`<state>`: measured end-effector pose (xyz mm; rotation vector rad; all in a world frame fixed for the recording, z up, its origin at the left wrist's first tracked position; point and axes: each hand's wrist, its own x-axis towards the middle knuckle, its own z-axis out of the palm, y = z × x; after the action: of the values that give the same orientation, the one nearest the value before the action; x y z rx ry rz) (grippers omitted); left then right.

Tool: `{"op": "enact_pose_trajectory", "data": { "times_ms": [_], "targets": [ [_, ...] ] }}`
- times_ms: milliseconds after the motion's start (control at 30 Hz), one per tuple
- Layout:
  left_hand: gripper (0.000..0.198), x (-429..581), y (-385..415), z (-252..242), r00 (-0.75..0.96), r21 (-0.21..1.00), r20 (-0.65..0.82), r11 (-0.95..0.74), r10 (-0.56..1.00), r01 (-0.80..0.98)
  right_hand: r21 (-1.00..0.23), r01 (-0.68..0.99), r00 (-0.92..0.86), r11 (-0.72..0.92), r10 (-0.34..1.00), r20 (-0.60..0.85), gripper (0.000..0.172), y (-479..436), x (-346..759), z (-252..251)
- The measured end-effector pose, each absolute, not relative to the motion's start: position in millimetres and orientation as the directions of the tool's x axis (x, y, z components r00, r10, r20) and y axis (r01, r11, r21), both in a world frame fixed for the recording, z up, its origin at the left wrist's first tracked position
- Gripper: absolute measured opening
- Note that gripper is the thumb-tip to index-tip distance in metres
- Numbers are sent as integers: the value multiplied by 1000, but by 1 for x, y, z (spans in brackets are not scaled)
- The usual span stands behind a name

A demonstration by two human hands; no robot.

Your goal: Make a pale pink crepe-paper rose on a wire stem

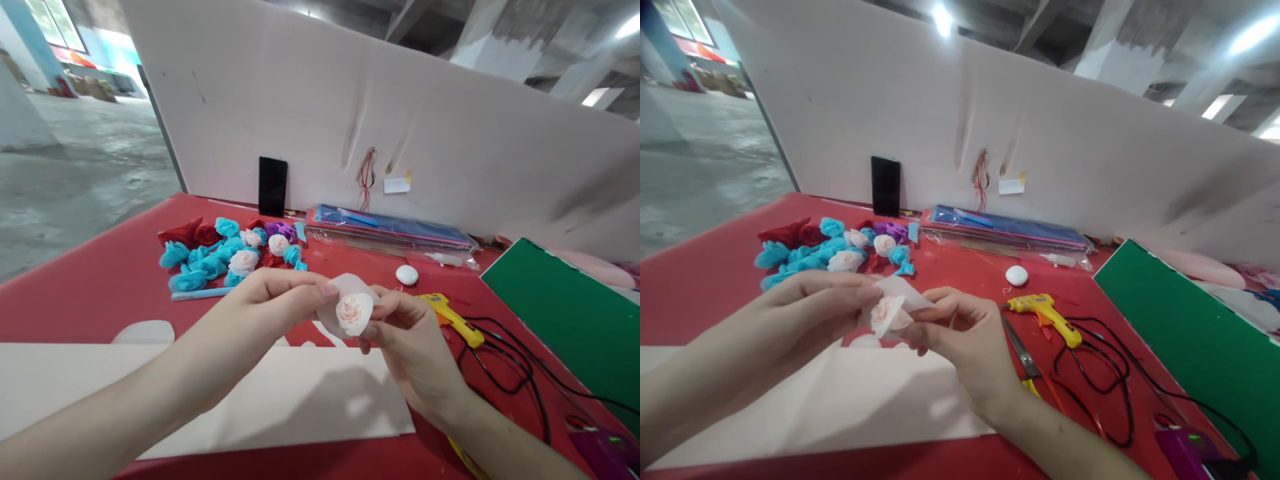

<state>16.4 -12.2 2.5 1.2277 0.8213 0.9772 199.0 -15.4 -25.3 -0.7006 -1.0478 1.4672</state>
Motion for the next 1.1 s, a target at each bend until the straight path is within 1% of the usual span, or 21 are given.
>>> {"op": "enact_pose_trajectory", "data": {
  "times_ms": [167, 267, 300, 367, 467, 633, 800, 900, 1000, 1033, 1100],
  "targets": [
    [24, 17, -14, 6, 380, 995, -28, 63, 925, -81, -887, -461, -155, -7, 985, 72, 31, -14, 197, -24],
    [22, 15, -14, 5, 355, 996, -30, 56, 934, -63, -888, -458, -178, -39, 983, 49, 37, -14, 197, -22],
    [21, 15, -13, 4, 355, 997, -34, 56, 934, -52, -894, -447, -188, -37, 981, 54, 35, -14, 197, -22],
    [19, 13, -12, 4, 378, 998, -46, 58, 925, -22, -911, -413, -200, -19, 977, 70, 28, -16, 199, -22],
    [20, 10, -12, 6, 448, 998, -58, 52, 892, 25, -925, -381, -226, -11, 971, 82, 20, -20, 201, -22],
    [29, 7, -15, 12, 515, 999, -26, 34, 857, -7, -914, -405, -268, -11, 957, 107, 18, -25, 201, -22],
    [20, 14, -20, 16, 501, 997, -60, 80, 863, -18, -912, -411, -269, -12, 957, 108, 19, -29, 201, -19],
    [16, 19, -26, 16, 455, 1000, -27, 30, 890, 2, -927, -374, -280, -32, 957, 79, 19, -31, 202, -16],
    [16, 19, -30, 12, 430, 999, 15, -31, 903, 29, -924, -374, -275, -78, 961, 31, 21, -35, 203, -11],
    [16, 17, -30, 10, 437, 995, 60, -91, 898, 51, -920, -383, -271, -86, 962, 23, 21, -36, 202, -10],
    [18, 13, -28, 5, 473, 955, 188, -272, 861, 116, -914, -394, -267, -95, 964, 15, 22, -38, 201, -8]
  ]
}}
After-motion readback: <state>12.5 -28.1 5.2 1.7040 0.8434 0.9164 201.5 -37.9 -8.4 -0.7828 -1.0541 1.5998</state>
